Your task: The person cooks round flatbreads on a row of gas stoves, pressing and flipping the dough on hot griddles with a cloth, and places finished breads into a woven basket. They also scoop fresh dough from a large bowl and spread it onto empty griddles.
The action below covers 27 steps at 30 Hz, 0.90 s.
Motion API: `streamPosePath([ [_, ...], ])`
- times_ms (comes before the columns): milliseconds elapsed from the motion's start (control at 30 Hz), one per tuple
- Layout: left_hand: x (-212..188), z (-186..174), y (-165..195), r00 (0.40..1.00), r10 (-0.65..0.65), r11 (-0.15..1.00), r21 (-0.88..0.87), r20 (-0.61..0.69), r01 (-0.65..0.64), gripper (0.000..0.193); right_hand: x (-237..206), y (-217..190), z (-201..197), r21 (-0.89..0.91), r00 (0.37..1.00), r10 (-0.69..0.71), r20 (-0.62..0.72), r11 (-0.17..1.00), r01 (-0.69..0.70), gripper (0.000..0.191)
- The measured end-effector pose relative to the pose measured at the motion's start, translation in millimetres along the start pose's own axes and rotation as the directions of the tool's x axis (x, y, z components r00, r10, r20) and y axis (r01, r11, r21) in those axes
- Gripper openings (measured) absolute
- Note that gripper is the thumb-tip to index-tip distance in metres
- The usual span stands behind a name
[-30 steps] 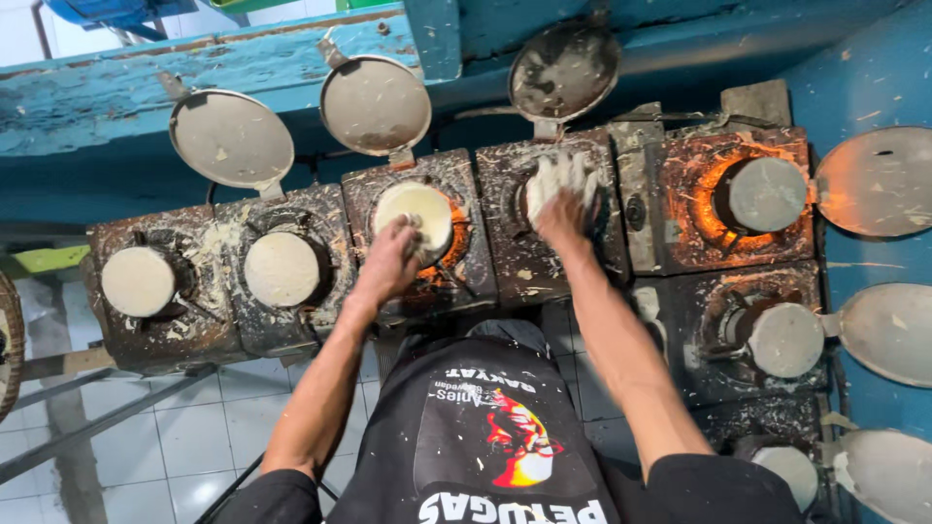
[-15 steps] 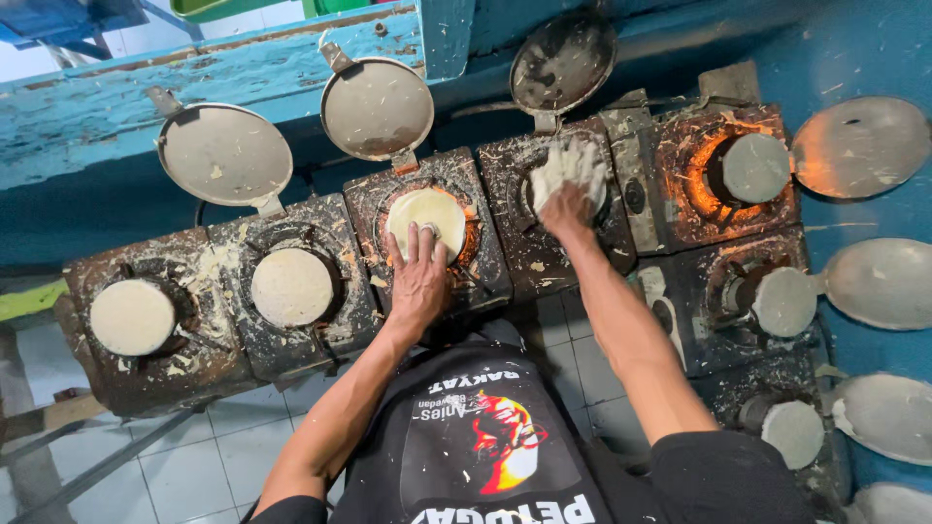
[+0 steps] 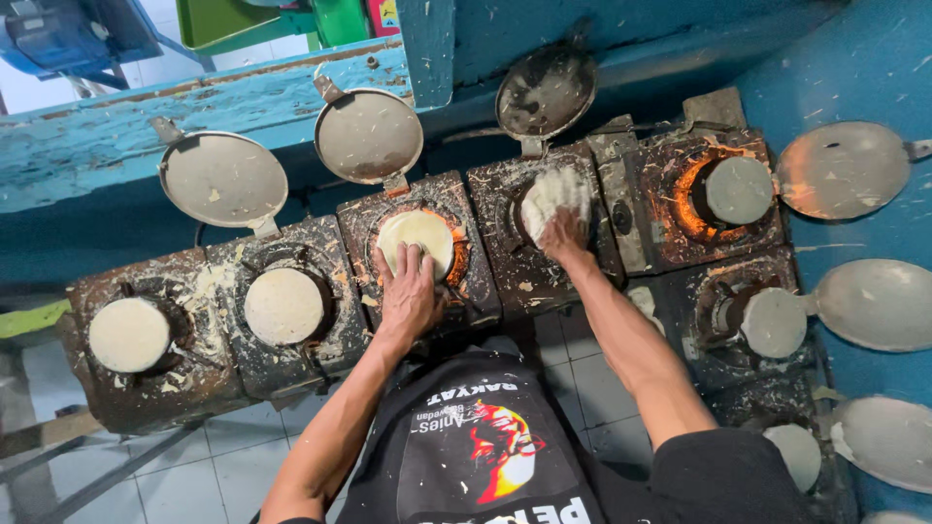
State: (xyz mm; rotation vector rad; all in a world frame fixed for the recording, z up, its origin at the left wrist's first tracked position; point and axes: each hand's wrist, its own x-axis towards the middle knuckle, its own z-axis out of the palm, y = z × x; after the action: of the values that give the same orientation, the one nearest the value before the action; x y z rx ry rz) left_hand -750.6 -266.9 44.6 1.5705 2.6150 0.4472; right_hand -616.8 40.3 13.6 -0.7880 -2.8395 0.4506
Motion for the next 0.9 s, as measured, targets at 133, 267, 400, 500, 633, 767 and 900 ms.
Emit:
streamPosePath([
  [133,-0.5,6.8,2.1,1.0,-0.003,0.996,0.092,-0.019,0.005,0.055,3.9,5.0,3.6,0.112,0.993,-0.052,-0.106,0.992,0.064,0.054],
  [267,12.0,0.9,-2.1,0.997,-0.07,0.997,0.036,-0.044,0.072,0.06,7.6,12.3,7.0,-0.041,0.97,0.238,-0.053,0.97,-0.24,0.051],
  [400,18.2,-3.3,-0.9,0.981,-0.142,0.99,-0.008,0.132,0.144,0.055,6.4,32.3,-0.3,0.203,0.983,-0.178,-0.043,0.962,0.183,0.05],
  [500,8.2,2.4,3.7,0.985,-0.124,0.991,0.063,0.122,0.117,0.056,6.5,64.4,-15.9,0.503,0.987,-0.009,-0.16,0.859,0.089,0.05],
  [633,-7.2,15.7,8.5,0.999,-0.041,0.963,0.266,0.026,0.032,0.058,12.8,128.7,-44.5,0.906,0.891,0.434,-0.133,0.418,-0.068,0.052],
  [767,-10.8,17.4,7.2,0.998,-0.062,0.998,-0.008,0.016,0.062,0.063,7.0,132.0,-45.9,0.744,0.996,-0.075,0.047,-0.663,-0.085,0.056],
  [900,1.1,3.9,-0.5,0.99,-0.138,0.989,-0.052,0.035,0.14,0.049,-20.7,103.2,-41.4,0.946,0.817,0.524,0.243,-0.315,-0.08,0.055],
])
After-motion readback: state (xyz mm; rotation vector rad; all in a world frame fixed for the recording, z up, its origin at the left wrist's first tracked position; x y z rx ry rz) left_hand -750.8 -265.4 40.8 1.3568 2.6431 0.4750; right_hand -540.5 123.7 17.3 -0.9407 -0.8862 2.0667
